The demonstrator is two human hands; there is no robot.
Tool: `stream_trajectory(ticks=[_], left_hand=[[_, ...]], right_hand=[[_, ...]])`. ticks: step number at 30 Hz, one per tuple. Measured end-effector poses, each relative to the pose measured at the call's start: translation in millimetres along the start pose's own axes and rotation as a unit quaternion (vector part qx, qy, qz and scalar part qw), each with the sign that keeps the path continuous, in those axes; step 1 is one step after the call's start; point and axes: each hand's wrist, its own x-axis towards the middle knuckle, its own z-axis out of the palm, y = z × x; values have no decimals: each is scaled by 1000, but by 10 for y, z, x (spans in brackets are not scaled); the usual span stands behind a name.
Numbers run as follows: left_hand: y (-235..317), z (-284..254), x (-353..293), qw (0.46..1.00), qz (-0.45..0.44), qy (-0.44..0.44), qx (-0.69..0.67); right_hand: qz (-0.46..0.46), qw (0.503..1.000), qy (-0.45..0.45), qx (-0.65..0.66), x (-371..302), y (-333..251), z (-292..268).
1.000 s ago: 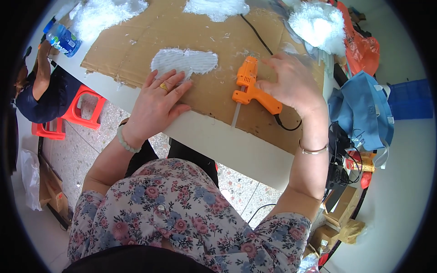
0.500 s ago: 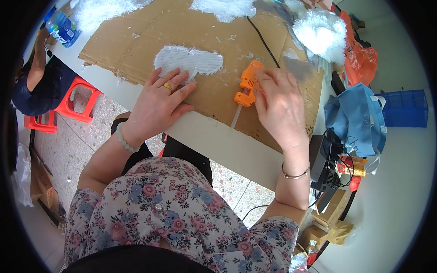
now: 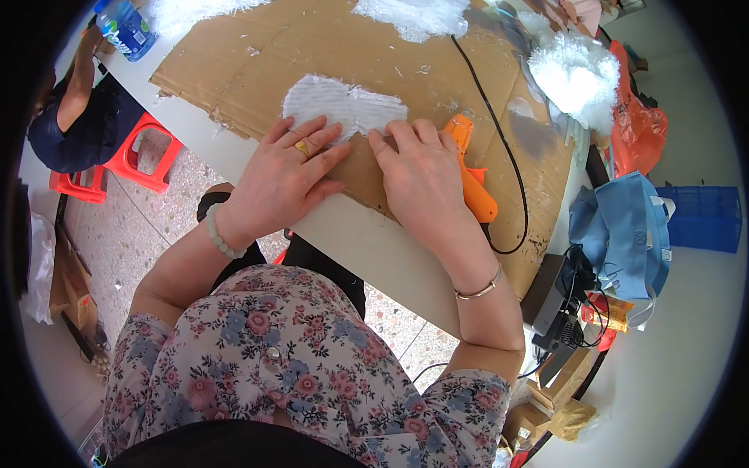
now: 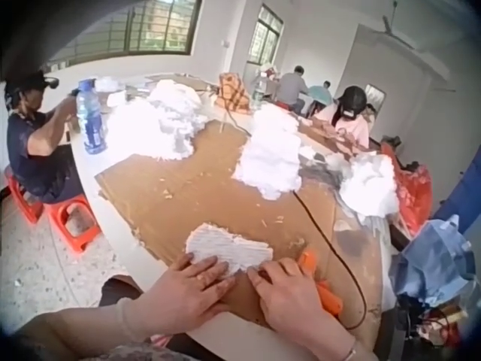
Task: Assembling toy components by using a hot glue gun to attach white fiber material to a plastic template.
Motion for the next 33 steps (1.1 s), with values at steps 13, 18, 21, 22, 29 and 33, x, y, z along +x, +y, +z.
stream_trajectory(ticks=[13, 18, 21, 22, 29, 33], left_hand=[[26, -48, -4, 1000, -10, 2, 14], [34, -49, 0, 1000, -10, 3, 13], [25, -41, -10, 1000, -9, 3, 5], [22, -42, -11, 1000, -10, 3, 5], [26, -55, -18, 1000, -10, 3, -5], [32, -64, -13, 1000, -11, 7, -4]], right_hand=[[-19, 1000, -3, -5, -23, 14, -35], [-15, 1000, -1, 2, -26, 17, -31], [-13, 1000, -3, 1, -17, 8, -46], [-14, 1000, -4, 5, -14, 10, -48], [-5, 1000, -14, 10, -4, 1, -41], [-10, 1000, -15, 5, 2, -1, -107]])
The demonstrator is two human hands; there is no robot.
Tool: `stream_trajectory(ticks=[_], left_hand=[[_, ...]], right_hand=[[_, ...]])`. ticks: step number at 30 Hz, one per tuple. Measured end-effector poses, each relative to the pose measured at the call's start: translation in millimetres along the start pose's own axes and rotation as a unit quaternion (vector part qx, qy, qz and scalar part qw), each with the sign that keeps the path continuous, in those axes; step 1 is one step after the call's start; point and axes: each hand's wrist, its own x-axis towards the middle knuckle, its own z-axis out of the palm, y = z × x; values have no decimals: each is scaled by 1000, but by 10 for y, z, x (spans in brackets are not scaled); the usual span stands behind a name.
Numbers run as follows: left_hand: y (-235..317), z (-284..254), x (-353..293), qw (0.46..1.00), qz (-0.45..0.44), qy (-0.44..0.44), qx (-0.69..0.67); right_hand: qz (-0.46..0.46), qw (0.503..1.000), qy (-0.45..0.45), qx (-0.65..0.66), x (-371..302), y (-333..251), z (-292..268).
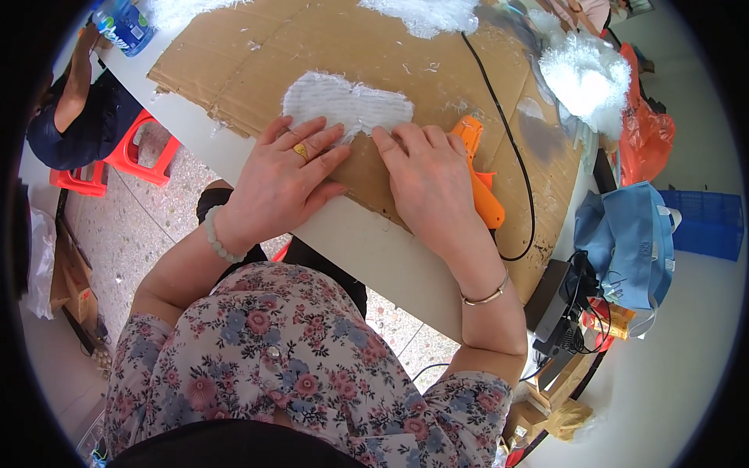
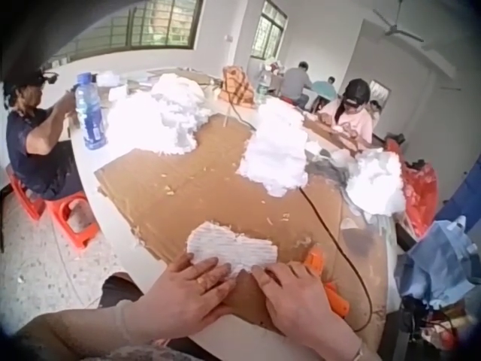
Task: Assembling toy components by using a hot glue gun to attach white fiber material to a plastic template.
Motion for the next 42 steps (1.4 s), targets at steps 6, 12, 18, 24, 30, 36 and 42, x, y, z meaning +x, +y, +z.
stream_trajectory(ticks=[6, 12, 18, 24, 30, 36, 42], left_hand=[[-33, 3, -18, 1000, 3, -3, -3], [-35, 28, -6, 1000, 9, 3, 4], [-79, 60, -55, 1000, 8, 11, 7], [-31, 58, -16, 1000, 4, -5, 8], [-16, 98, -17, 1000, 18, 9, 15], [-34, 71, -23, 1000, 12, 8, 14], [-24, 67, -17, 1000, 11, -1, 10]], right_hand=[[69, 997, 10, -11, -160, 218, -427], [183, 979, -93, 0, -724, 302, -608], [99, 994, 23, 42, -239, 212, -673], [-73, 987, -2, 142, 673, 129, 8], [-8, 984, -84, 156, 935, 318, 345], [-25, 987, -53, 153, 950, 262, 290], [-46, 991, -63, 110, 899, 261, 280]])
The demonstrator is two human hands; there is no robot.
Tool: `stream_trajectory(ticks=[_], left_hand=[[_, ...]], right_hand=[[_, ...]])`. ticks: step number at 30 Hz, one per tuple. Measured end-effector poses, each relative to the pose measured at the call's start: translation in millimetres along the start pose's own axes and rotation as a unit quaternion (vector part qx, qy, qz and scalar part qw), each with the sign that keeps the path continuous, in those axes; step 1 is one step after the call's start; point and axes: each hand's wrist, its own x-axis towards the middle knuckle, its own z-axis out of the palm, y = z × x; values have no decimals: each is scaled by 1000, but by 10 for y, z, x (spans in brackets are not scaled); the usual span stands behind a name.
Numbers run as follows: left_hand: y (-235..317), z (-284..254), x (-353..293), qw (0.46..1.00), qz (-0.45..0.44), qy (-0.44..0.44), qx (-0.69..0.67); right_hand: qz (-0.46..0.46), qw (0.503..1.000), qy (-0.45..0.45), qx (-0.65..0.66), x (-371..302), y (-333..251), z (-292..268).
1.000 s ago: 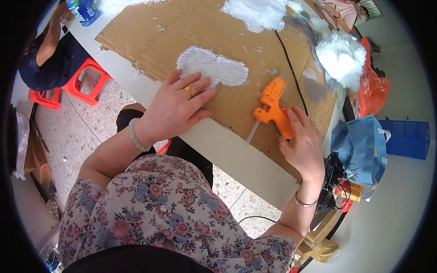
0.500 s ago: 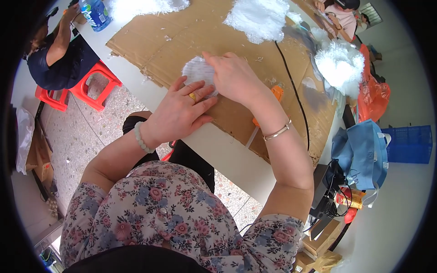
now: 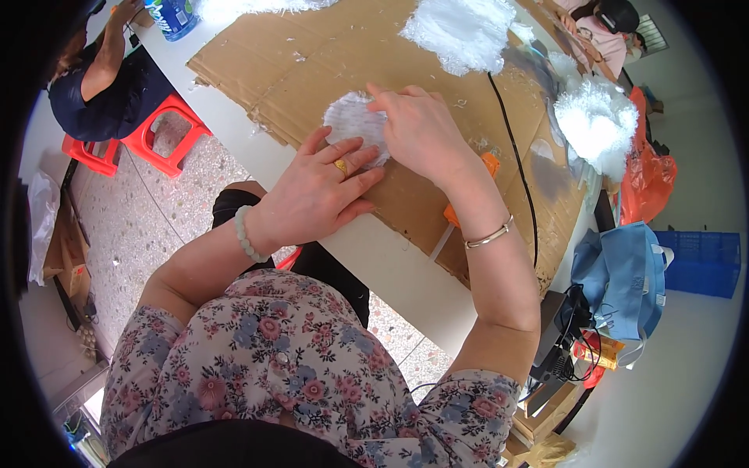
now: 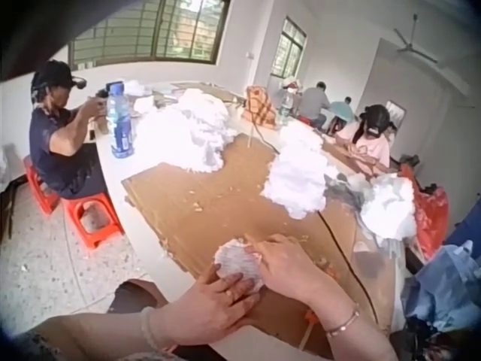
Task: Assembling toy components by using a hot glue gun to attach white fiber material to a plastic template.
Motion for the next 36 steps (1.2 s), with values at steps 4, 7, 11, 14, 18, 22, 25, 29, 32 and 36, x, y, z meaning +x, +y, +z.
stream_trajectory(ticks=[4, 7, 11, 14, 18, 22, 25, 29, 32, 36], left_hand=[[4, -9, -6, 1000, -1, -4, 6], [15, -12, -6, 1000, -9, 4, -6], [14, -10, -14, 1000, -7, 0, -5], [4, -7, -11, 1000, -4, 1, 0], [-1, 0, -14, 1000, -1, 6, 3], [5, -16, -5, 1000, 0, 2, 6], [-1, -13, -3, 1000, -3, 3, 4], [1, 3, -9, 1000, 2, 3, -1], [-4, 0, -7, 1000, 2, 5, 4], [-8, -13, -8, 1000, 1, 0, 13]], right_hand=[[-12, 999, 27, 14, 7, 13, 48], [-2, 999, 29, 42, 1, 34, 52], [9, 999, 28, 23, -15, 47, 52], [13, 999, 24, 25, -8, 32, 28], [1, 999, 27, 23, 36, -13, -17], [-17, 999, 19, 38, 124, -86, 65], [-6, 1000, 4, 6, 187, -70, 97], [-10, 1000, 12, -26, 173, 49, 34], [-8, 998, 57, -40, 60, 63, -178], [28, 996, 80, -19, -313, -6, -608]])
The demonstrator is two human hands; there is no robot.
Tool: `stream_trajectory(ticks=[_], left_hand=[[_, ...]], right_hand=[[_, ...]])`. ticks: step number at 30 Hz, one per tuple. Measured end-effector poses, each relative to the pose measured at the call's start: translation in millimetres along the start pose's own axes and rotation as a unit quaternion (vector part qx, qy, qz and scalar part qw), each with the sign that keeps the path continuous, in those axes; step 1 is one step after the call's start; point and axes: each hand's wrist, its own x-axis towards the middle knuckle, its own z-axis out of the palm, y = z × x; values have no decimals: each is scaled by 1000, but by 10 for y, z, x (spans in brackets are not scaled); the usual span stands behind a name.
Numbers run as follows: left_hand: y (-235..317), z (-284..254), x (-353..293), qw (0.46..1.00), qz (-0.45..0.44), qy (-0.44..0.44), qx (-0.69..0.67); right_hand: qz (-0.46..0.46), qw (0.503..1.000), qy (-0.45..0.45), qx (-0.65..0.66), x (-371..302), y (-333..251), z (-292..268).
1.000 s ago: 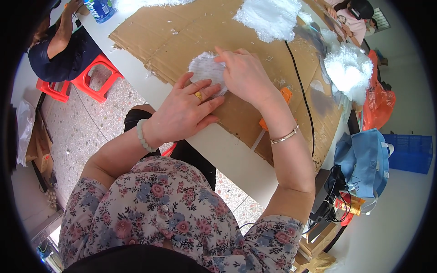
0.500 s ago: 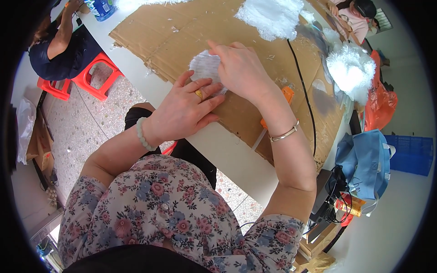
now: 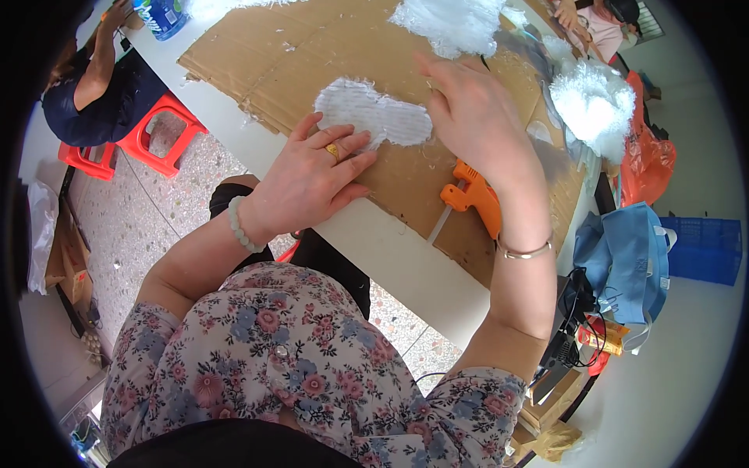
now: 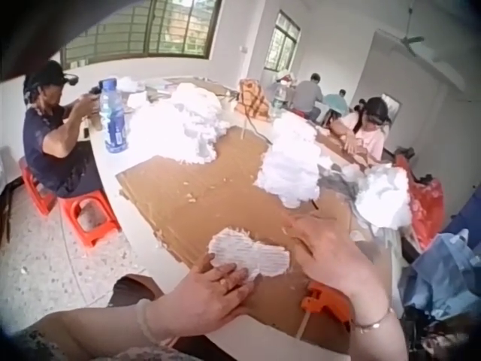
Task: Assembling toy components by using a hot glue gun to attach white fiber material to a plastic template.
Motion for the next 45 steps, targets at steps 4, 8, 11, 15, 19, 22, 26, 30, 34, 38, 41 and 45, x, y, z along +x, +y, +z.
stream_trajectory(ticks=[4, 8, 11, 15, 19, 22, 26, 30, 34, 38, 41, 45], left_hand=[[-26, 44, -10, 1000, 3, 5, -2], [-16, 52, 11, 1000, 2, 10, -5], [1, 37, 21, 1000, 0, 6, -9], [4, 25, 23, 1000, -1, 15, -11], [-10, 31, 5, 1000, -3, 23, -10], [-13, 27, 4, 1000, -1, 22, -19], [-9, 31, 17, 1000, 2, 20, -23], [-11, 17, 21, 1000, 1, 17, -18], [-14, 23, 14, 1000, -1, 17, -11], [-14, 4, 24, 1000, -1, 12, -14], [-13, 0, 19, 1000, -2, 10, -14], [-4, -14, 31, 1000, 1, 6, -18]], right_hand=[[97, 992, -72, -47, -469, -69, -345], [180, 978, -94, -54, -1005, -68, -428], [243, 962, -117, -48, -1312, -28, -320], [249, 964, -86, -40, -1487, 28, -97], [205, 977, -47, -34, -1393, -33, -18], [198, 974, -41, -101, -1320, -21, 34], [186, 975, -50, -109, -1235, 18, 65], [176, 980, -24, -88, -1257, 109, 42], [172, 983, 43, 38, -1305, 184, -162], [283, 864, 34, 416, -1270, 89, -187], [304, 850, 24, 430, -1170, 50, -63], [291, 900, -28, 324, -1120, 125, 18]])
